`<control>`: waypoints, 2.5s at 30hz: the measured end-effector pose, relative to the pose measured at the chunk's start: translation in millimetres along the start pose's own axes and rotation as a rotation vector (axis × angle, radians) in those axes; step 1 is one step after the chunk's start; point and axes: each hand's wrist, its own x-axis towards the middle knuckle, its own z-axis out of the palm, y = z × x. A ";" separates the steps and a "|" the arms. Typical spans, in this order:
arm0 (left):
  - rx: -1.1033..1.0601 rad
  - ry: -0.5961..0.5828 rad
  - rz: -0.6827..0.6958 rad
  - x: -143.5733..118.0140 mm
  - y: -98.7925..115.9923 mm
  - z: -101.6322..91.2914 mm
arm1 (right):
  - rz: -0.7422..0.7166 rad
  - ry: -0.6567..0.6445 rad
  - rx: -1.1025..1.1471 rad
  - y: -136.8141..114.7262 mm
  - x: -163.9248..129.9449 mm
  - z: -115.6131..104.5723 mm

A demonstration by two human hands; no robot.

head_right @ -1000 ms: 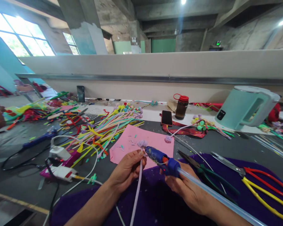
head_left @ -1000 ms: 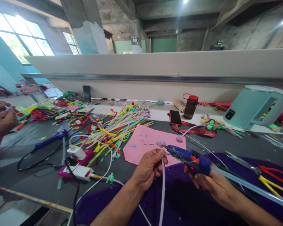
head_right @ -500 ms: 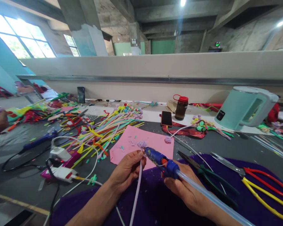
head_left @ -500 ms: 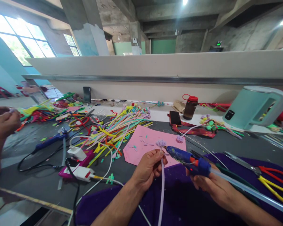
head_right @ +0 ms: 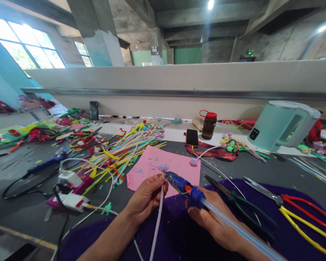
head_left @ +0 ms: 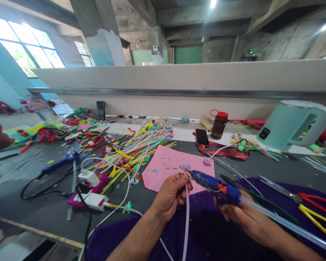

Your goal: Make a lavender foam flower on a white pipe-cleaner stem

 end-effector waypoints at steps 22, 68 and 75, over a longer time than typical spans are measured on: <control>-0.202 0.091 -0.007 0.1 16.1 -4.3 | -0.082 0.007 -0.418 44.1 14.5 -3.0; 0.124 -0.073 -0.266 2.2 -4.2 3.7 | -0.123 0.082 0.057 4.2 50.2 -30.3; 0.290 -0.173 -0.348 1.7 -3.7 4.8 | -0.171 -0.096 0.120 11.1 51.7 -31.2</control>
